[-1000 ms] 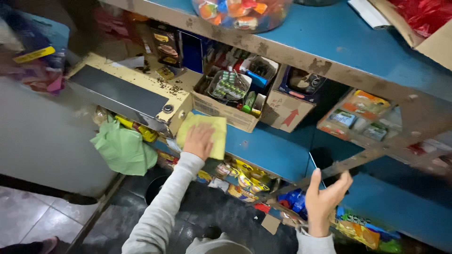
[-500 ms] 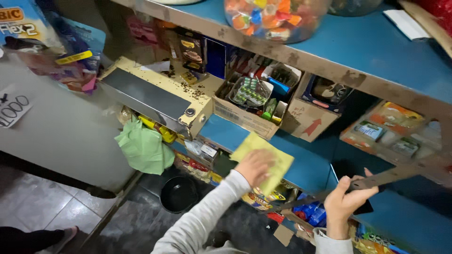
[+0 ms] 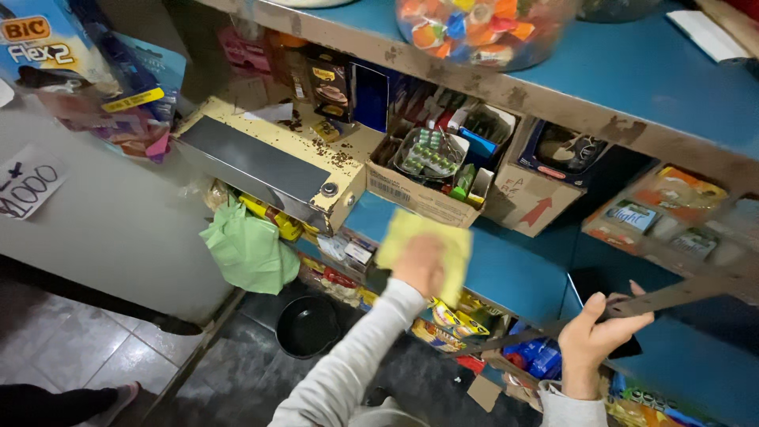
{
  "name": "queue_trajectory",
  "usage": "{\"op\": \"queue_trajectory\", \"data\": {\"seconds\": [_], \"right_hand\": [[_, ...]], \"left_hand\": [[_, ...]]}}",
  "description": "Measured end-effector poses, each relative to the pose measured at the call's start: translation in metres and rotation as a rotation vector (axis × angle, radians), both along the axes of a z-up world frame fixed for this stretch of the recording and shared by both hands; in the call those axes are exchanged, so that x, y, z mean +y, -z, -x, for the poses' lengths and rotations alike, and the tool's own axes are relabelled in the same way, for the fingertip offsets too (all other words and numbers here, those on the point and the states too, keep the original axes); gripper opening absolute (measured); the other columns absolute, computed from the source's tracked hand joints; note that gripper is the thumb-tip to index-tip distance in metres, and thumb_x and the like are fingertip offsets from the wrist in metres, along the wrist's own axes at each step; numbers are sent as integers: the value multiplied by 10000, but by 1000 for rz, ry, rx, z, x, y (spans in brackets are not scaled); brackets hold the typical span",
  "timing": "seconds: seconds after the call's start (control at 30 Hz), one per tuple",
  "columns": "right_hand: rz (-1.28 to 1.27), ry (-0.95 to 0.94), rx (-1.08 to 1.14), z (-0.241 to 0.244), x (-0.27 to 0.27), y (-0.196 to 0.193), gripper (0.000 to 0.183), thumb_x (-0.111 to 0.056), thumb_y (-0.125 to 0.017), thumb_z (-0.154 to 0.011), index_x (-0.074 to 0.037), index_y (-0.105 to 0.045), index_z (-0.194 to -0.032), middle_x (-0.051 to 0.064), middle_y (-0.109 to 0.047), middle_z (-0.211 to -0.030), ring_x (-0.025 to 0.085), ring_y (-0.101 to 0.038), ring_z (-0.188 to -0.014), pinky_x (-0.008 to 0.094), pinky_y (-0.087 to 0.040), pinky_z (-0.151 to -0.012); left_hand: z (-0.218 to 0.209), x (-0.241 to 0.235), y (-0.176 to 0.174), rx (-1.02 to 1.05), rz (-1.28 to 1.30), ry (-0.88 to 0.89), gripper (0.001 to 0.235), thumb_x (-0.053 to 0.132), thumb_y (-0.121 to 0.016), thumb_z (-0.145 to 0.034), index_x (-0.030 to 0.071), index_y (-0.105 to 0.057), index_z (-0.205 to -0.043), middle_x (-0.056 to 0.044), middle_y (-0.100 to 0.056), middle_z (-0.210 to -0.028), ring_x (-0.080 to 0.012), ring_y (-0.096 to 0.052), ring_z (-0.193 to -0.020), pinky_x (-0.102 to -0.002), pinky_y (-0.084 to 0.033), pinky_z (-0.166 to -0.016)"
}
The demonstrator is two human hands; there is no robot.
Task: The person wipes the surfaces of blue metal shelves with a yellow cloth, moving items like a phone and boxes of food to reach different areas.
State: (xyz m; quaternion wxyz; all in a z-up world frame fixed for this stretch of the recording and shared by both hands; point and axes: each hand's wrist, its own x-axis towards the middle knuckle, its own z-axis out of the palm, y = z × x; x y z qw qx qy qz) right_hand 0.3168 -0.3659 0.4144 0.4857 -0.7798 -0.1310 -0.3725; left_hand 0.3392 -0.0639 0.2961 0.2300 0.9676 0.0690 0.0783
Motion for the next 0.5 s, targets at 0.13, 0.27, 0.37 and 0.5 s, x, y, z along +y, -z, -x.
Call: {"op": "queue_trajectory", "data": {"seconds": [0.13, 0.27, 0.37, 0.5], "right_hand": [[23, -11, 31, 5, 1, -5, 603, -415, -450, -1307, 58, -306, -1651, 246, -454, -1087, 340, -485, -893, 470, -455, -797], [32, -43, -3, -8, -11, 9, 592, -397, -457, -1290, 61, -309, -1634, 236, -434, -1102, 331, -457, -886, 467, -427, -786], [-48, -68, -26, -15, -19, 22, 494, -252, -506, -1256, 74, -341, -1588, 244, -433, -1181, 345, -451, -1014, 483, -438, -978], [81, 34, -3, -17, -35, 32, 672, -462, -506, -1230, 93, -427, -1600, 251, -630, -1179, 378, -647, -1003, 490, -536, -950]], "left_hand": [[33, -48, 32, -321, -259, 370, 595, 503, -510, -1133, 199, -602, -1636, -70, -552, -1746, -278, -435, -1669, -467, -252, -1429], [22, 4, -15, 261, -3, 389, 607, 202, -550, -1092, 173, -501, -1697, -106, -393, -1813, -372, -329, -1678, -547, -253, -1387], [-1, 62, 76, -372, -15, 225, 581, 170, -723, -928, 102, -707, -1504, -217, -665, -1575, -423, -578, -1505, -575, -385, -1326], [-5, 122, 96, -606, -183, 41, 442, 289, -763, -939, 127, -764, -1350, -166, -733, -1430, -404, -646, -1401, -561, -468, -1252]]}}
